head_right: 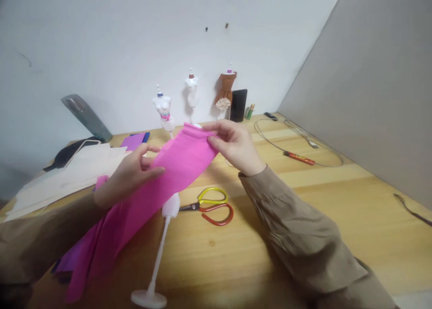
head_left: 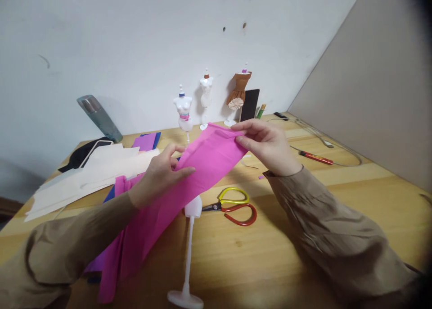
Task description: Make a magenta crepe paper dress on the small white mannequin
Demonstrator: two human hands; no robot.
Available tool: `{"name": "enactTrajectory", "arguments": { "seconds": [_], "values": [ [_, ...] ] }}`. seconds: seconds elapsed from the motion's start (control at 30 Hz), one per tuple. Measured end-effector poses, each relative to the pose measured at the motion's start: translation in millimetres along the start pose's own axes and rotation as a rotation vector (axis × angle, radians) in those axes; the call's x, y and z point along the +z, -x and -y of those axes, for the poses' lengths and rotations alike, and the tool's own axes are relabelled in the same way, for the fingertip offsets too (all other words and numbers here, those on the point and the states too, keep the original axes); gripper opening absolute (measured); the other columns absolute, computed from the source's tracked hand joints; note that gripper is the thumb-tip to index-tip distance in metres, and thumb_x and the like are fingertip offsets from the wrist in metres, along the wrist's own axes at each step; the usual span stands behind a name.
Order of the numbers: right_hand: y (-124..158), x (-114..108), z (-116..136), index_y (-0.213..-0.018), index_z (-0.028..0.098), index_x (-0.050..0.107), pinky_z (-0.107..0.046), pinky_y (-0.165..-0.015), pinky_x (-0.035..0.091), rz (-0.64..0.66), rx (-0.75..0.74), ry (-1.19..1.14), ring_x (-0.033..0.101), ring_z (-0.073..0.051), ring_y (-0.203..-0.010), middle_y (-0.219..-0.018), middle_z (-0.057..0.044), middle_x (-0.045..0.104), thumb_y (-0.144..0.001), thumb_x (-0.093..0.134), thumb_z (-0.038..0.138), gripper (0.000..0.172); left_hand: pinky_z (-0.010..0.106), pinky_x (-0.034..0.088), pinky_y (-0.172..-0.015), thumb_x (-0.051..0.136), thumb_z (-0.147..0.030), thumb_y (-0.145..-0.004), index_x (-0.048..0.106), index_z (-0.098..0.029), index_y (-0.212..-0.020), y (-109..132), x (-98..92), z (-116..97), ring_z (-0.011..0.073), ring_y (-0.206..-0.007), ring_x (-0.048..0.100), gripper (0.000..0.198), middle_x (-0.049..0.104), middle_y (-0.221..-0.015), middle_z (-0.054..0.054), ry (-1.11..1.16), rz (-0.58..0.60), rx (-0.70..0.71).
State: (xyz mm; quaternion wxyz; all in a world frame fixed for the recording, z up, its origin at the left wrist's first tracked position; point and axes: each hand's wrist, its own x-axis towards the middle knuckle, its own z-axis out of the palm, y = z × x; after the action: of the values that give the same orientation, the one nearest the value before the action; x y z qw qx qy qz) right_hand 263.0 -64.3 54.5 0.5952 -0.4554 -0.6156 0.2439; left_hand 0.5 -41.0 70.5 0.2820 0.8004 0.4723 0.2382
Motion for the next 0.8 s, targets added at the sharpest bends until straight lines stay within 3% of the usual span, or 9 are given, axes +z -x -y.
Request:
{"name": "enactTrajectory", "arguments": {
  "seconds": [0.1, 0.17, 0.2, 0.3, 0.47, 0.53, 0.63, 0.73, 0.8],
  "values": [
    [2, 0, 6, -0.095, 0.020, 0.073, -0.035, -0.068, 0.059, -0.011, -0.050, 0.025, 0.070, -0.021, -0.081, -0.093, -0.006, 0.077, -0.077, 0.070, 0.020, 0.019, 0.040, 0.050, -0.079, 0.069, -0.060, -0.073, 0.030, -0.015, -0.151, -5, -3.9, -4, 0.0314, -0.098, 0.064, 0.098, 0.069, -0.105, 0.013, -0.046, 0.061, -0.049],
    [4, 1, 10, -0.097, 0.020, 0.073, -0.036, -0.072, 0.060, -0.015, -0.074, 0.038, 0.071, -0.022, -0.085, -0.097, -0.006, 0.077, -0.078, 0.069, 0.018, 0.020, 0.047, 0.045, -0.098, 0.074, -0.060, -0.069, 0.022, -0.016, -0.156, -13, -4.7, -7, 0.0379, -0.125, 0.053, 0.110, 0.054, -0.138, 0.021, 0.014, 0.104, -0.032],
    [5, 2, 11, -0.097, 0.020, 0.073, -0.036, -0.073, 0.060, -0.014, -0.082, 0.045, 0.071, -0.022, -0.086, -0.098, -0.007, 0.077, -0.078, 0.070, 0.018, 0.020, 0.049, 0.042, -0.103, 0.076, -0.058, -0.067, 0.020, -0.018, -0.157, -18, -4.0, -9, 0.0386, -0.131, 0.048, 0.113, 0.047, -0.146, 0.021, 0.075, 0.131, -0.023],
    [8, 4, 15, -0.099, 0.020, 0.074, -0.036, -0.072, 0.061, 0.004, -0.103, 0.063, 0.072, -0.022, -0.083, -0.095, -0.006, 0.077, -0.079, 0.070, 0.019, 0.021, 0.050, 0.039, -0.109, 0.082, -0.048, -0.064, 0.019, -0.019, -0.157, -32, 1.7, -18, 0.0369, -0.135, 0.046, 0.116, 0.047, -0.146, 0.021, 0.262, 0.177, 0.031],
    [12, 3, 22, -0.099, 0.021, 0.074, -0.035, -0.070, 0.061, 0.008, -0.109, 0.089, 0.071, -0.021, -0.081, -0.092, -0.006, 0.076, -0.080, 0.070, 0.021, 0.020, 0.051, 0.032, -0.116, 0.086, -0.040, -0.059, 0.028, -0.021, -0.153, -46, 10.2, -35, 0.0375, -0.143, 0.034, 0.112, 0.032, -0.157, 0.018, 0.350, 0.105, 0.200],
    [12, 1, 24, -0.099, 0.022, 0.075, -0.036, -0.071, 0.061, 0.010, -0.098, 0.093, 0.071, -0.021, -0.082, -0.093, -0.006, 0.076, -0.080, 0.070, 0.022, 0.019, 0.049, 0.035, -0.114, 0.085, -0.038, -0.061, 0.039, -0.018, -0.145, -50, 10.8, -39, 0.0355, -0.140, 0.039, 0.098, 0.040, -0.152, 0.017, 0.381, 0.105, 0.238],
    [12, -1, 25, -0.099, 0.022, 0.075, -0.038, -0.073, 0.061, 0.024, -0.104, 0.127, 0.070, -0.022, -0.083, -0.096, -0.006, 0.076, -0.079, 0.070, 0.023, 0.020, 0.043, 0.048, -0.099, 0.082, -0.035, -0.066, 0.052, -0.015, -0.127, -55, 10.8, -42, 0.0276, -0.115, 0.061, 0.071, 0.063, -0.123, 0.014, 0.491, 0.175, 0.218],
    [12, -2, 25, -0.100, 0.023, 0.075, -0.039, -0.076, 0.060, 0.033, -0.139, 0.173, 0.070, -0.022, -0.083, -0.096, -0.006, 0.076, -0.079, 0.071, 0.023, 0.021, 0.034, 0.052, -0.081, 0.081, -0.026, -0.067, 0.054, -0.014, -0.122, -56, 11.2, -45, 0.0186, -0.087, 0.067, 0.062, 0.068, -0.095, 0.007, 0.611, 0.193, 0.132],
    [12, -3, 25, -0.099, 0.023, 0.076, -0.038, -0.075, 0.059, 0.036, -0.160, 0.179, 0.069, -0.021, -0.081, -0.096, -0.005, 0.075, -0.079, 0.071, 0.023, 0.021, 0.031, 0.052, -0.077, 0.079, -0.022, -0.068, 0.059, -0.012, -0.113, -56, 11.1, -46, 0.0160, -0.080, 0.066, 0.050, 0.068, -0.088, 0.005, 0.668, 0.196, 0.113]
  ]
}}
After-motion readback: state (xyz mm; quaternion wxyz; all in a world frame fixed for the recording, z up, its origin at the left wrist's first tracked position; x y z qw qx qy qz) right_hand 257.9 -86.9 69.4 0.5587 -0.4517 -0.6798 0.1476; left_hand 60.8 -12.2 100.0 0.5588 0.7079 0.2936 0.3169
